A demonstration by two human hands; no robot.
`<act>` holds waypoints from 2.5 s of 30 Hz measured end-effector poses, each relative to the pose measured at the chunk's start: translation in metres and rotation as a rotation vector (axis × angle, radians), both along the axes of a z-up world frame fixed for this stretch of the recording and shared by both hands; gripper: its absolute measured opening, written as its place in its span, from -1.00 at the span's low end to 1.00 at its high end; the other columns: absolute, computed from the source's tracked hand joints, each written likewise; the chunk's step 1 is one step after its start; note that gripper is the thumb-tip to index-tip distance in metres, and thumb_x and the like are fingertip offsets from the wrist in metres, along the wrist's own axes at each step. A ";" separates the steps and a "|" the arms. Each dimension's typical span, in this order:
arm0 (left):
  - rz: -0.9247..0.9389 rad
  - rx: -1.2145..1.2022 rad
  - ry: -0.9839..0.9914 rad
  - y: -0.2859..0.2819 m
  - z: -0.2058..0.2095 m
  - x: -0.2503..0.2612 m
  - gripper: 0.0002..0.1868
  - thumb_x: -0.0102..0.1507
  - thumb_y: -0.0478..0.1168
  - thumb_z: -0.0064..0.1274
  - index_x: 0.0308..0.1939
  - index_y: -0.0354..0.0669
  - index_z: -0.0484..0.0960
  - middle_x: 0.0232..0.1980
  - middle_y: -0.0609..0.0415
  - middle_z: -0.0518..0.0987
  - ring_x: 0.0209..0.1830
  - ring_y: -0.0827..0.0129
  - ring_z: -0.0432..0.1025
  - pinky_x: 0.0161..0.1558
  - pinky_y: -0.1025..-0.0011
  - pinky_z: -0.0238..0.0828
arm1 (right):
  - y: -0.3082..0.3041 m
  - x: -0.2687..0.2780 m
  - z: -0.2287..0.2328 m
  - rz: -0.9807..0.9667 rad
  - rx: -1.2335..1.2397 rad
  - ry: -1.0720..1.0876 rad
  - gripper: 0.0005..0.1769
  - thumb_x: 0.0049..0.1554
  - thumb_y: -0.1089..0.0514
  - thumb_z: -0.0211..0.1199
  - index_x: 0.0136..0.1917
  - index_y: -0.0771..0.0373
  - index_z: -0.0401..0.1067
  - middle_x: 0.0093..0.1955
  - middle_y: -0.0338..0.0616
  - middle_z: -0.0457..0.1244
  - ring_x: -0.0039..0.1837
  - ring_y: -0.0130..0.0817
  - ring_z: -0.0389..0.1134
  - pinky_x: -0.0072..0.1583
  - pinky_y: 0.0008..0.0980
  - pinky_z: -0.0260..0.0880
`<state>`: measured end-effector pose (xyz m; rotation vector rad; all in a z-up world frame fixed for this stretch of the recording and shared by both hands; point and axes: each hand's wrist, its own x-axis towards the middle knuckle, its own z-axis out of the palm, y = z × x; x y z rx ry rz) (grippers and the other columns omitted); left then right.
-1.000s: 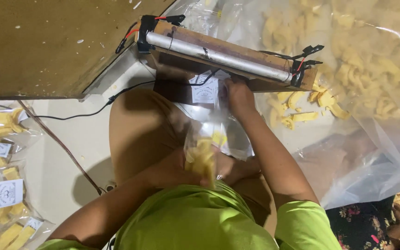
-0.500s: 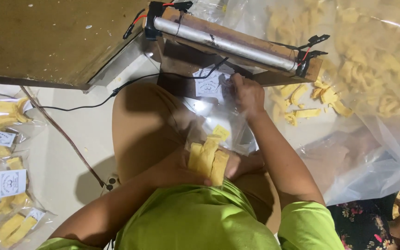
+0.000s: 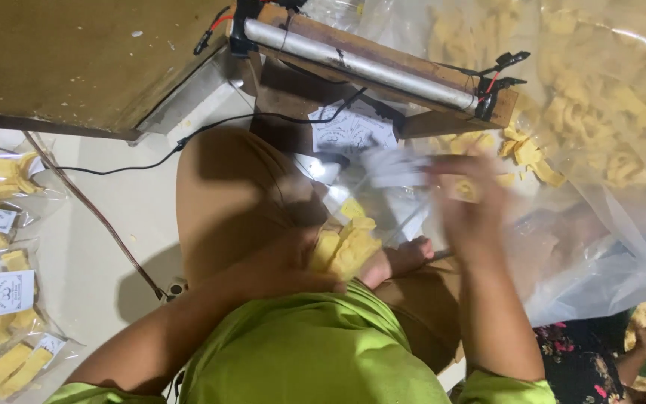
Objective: The person packages yellow snack pieces into small plastic bags by hand, filling each bag with snacks and a brand label, then sealing the bags with a heat sealer.
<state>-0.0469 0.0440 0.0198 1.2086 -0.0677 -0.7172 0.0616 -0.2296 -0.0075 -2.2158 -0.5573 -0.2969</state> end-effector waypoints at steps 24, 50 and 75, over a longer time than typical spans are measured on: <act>-0.774 0.708 -0.145 -0.019 0.061 0.029 -0.06 0.16 0.05 0.23 0.57 0.54 0.09 0.51 0.23 0.38 0.28 0.31 0.46 0.32 0.28 0.40 | -0.050 -0.067 0.115 0.687 0.102 0.221 -0.15 0.05 -0.58 0.00 0.00 0.26 0.52 0.05 -0.13 0.44 0.03 -0.45 0.59 0.61 0.28 0.26; -0.208 1.089 -0.297 0.021 0.138 0.059 -0.70 0.16 -0.25 0.35 -0.06 -0.11 0.65 -0.30 0.11 0.61 -0.29 0.29 0.48 -0.12 0.34 0.24 | 0.038 -0.084 0.097 0.438 -0.164 0.051 -0.90 0.11 0.34 0.27 -0.06 0.34 0.52 -0.02 0.05 0.30 -0.03 -0.17 0.41 0.07 -0.28 0.56; 0.519 0.144 -0.281 0.043 0.027 -0.025 -0.80 0.38 -0.48 -0.04 -0.14 -0.17 0.68 -0.07 0.02 0.57 -0.05 0.35 0.54 0.01 0.48 0.47 | 0.024 -0.109 -0.005 0.144 0.347 0.295 -0.83 0.25 0.30 0.13 0.08 0.18 0.49 -0.02 -0.22 0.30 -0.06 -0.52 0.35 0.18 -0.45 0.54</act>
